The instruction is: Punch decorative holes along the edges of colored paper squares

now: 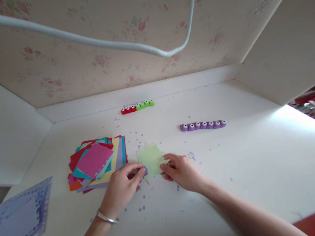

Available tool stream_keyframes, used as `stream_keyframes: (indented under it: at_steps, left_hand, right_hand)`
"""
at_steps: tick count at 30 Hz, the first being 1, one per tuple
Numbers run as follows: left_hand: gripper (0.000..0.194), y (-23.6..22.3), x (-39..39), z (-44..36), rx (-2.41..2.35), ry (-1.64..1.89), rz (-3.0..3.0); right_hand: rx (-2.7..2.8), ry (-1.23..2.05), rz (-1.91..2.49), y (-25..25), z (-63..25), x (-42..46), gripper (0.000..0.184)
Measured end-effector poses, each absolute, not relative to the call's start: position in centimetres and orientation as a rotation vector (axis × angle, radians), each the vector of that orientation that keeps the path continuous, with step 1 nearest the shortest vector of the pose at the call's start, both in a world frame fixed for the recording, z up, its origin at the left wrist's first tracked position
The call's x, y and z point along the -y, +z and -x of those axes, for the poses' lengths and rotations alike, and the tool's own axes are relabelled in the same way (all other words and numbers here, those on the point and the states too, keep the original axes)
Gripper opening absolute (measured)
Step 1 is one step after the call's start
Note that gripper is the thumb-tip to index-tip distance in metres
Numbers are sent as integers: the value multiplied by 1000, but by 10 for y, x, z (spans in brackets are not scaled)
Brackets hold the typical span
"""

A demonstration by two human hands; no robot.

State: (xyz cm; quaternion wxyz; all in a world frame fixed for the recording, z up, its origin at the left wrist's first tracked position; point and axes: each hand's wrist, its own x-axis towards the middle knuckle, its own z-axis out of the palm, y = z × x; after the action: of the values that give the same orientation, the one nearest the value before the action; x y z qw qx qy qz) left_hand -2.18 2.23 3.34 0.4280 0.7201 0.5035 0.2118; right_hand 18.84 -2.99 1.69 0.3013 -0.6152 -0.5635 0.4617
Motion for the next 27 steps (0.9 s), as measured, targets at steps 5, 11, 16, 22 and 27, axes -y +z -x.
stream_keyframes:
  at_steps: [5,11,16,22,27]
  left_hand:
    - [19,37,-33,14,-1291,419,-1531]
    - [15,35,-39,11,-1350,296,-1490]
    - [17,32,-40,10,-1339,256,-1449]
    - [25,38,-37,14,-1321,310,-1418]
    - [38,36,-26,27,-1299,395,-1395]
  right_hand:
    - [1505,1212,1645,20,-188,30,20]
    - [1489,1234,1647,18,-188,29,20]
    - [1474,1219,1668,15,-186,28,20]
    - [1486,1181,1649,15,-186,29,18]
    - [1446,1200,1643,12,-186,29,18]
